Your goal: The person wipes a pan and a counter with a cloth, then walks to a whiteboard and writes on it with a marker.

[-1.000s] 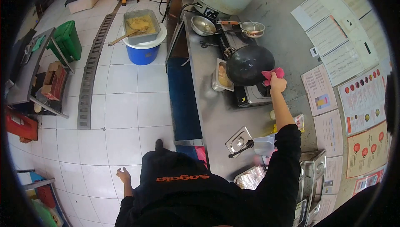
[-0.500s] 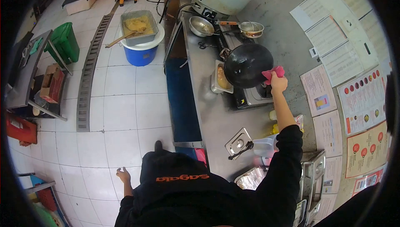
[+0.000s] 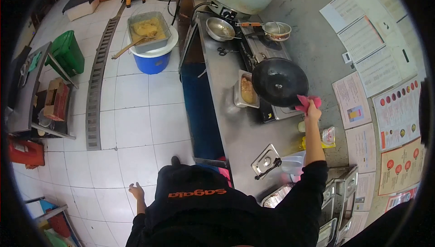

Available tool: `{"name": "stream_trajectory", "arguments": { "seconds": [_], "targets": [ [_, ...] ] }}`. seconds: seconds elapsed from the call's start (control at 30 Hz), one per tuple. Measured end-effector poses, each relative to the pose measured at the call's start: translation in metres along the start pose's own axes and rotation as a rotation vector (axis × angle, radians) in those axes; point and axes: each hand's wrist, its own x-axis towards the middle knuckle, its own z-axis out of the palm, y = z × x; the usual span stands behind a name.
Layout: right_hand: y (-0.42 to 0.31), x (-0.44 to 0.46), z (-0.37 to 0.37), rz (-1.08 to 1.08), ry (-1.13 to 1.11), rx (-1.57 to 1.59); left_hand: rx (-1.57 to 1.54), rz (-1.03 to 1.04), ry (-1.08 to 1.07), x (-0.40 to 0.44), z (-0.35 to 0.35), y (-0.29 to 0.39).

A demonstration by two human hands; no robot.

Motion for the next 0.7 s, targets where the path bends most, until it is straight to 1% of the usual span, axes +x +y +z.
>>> {"name": "stream_trajectory", "arguments": {
  "seconds": [0.07, 0.17, 0.27, 0.37, 0.53, 0.57, 0.7],
  "targets": [
    [0.007, -0.008, -0.012, 0.152, -0.04, 0.108, 0.019, 0.024, -0.013, 0.013, -0.003, 0.009],
    [0.018, -0.016, -0.02, 0.262, -0.022, 0.141, 0.052, 0.088, -0.013, 0.04, -0.002, 0.019],
    [0.016, -0.04, -0.019, 0.23, -0.068, 0.319, 0.065, 0.136, -0.018, 0.062, -0.004, 0.024],
    [-0.002, -0.069, -0.004, 0.209, -0.154, 0.384, 0.071, 0.148, -0.046, 0.084, -0.007, 0.039],
    [-0.045, -0.157, 0.057, 0.153, -0.496, 0.475, 0.11, 0.17, -0.095, 0.138, -0.025, 0.057],
    [-0.048, -0.177, 0.075, 0.143, -0.574, 0.502, 0.087, 0.217, -0.101, 0.153, -0.031, 0.058],
    [-0.033, -0.266, 0.148, 0.385, -0.685, 0.585, 0.136, 0.317, -0.088, 0.207, -0.07, 0.062]
  ]
}}
